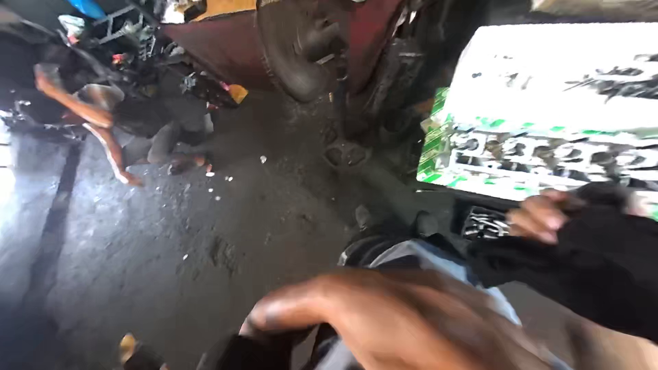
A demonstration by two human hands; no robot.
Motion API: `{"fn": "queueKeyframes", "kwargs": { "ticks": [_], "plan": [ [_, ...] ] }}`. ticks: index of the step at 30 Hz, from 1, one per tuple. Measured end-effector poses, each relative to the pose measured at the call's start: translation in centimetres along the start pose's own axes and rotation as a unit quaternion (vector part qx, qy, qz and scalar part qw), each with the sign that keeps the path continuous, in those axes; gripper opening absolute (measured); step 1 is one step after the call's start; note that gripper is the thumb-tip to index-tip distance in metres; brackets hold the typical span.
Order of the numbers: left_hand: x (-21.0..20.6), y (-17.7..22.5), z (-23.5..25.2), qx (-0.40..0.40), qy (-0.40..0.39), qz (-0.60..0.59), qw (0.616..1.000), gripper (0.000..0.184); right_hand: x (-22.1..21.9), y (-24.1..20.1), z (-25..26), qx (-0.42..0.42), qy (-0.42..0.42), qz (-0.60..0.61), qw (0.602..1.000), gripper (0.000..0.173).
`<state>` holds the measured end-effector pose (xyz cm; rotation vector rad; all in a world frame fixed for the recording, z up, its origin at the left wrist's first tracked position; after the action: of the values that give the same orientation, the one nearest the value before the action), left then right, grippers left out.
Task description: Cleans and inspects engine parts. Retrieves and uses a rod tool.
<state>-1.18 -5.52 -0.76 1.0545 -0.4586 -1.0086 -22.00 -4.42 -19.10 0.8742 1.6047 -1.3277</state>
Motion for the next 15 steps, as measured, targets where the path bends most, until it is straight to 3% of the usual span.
{"fn": "queueKeyframes", "kwargs": {
  "ticks": [1,3,6,9,11,13,15],
  "plan": [
    [1.9,-1.0,-1.3,0.01,-0.016,0.027,0.999,0.04,-1.4,0.6,0.9,0.008,-0.005,-0.009,1.0,0.046],
    [6.1,-3.5,-3.1,0.052,0.048,0.08,0.994,0.051,-3.0,2.1,1.9,0.026,0.04,0.013,0.999,0.049],
    [9.0,-6.1,-4.5,0.094,0.103,0.186,0.973,0.042,-3.6,3.7,2.9,0.044,0.075,0.007,0.996,0.059],
    [9.2,-8.4,-5.3,0.126,0.136,0.204,0.961,0.038,-4.4,4.4,2.8,0.062,0.102,-0.036,0.992,0.063],
    [9.1,-9.5,-4.8,0.128,0.17,0.222,0.951,0.044,-6.7,3.5,3.1,0.121,0.124,-0.134,0.976,0.067],
    [7.2,-9.3,-3.5,0.098,0.142,0.239,0.955,0.061,-8.3,2.4,2.5,0.2,0.197,-0.255,0.925,0.075],
    [4.7,-8.7,-1.9,0.083,0.093,0.272,0.954,0.08,-8.7,1.8,2.2,0.25,0.235,-0.286,0.895,0.074]
  ]
}}
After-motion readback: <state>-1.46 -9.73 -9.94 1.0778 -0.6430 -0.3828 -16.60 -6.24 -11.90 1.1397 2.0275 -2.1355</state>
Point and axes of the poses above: each hand's wrist, its own z-axis towards the middle knuckle, its own x-axis out of the back of the hand, y = z × x, the point moved 7 cm from there along z, towards the middle knuckle, and after that the axes turned 4 degrees about z, right-handed, at the moved point
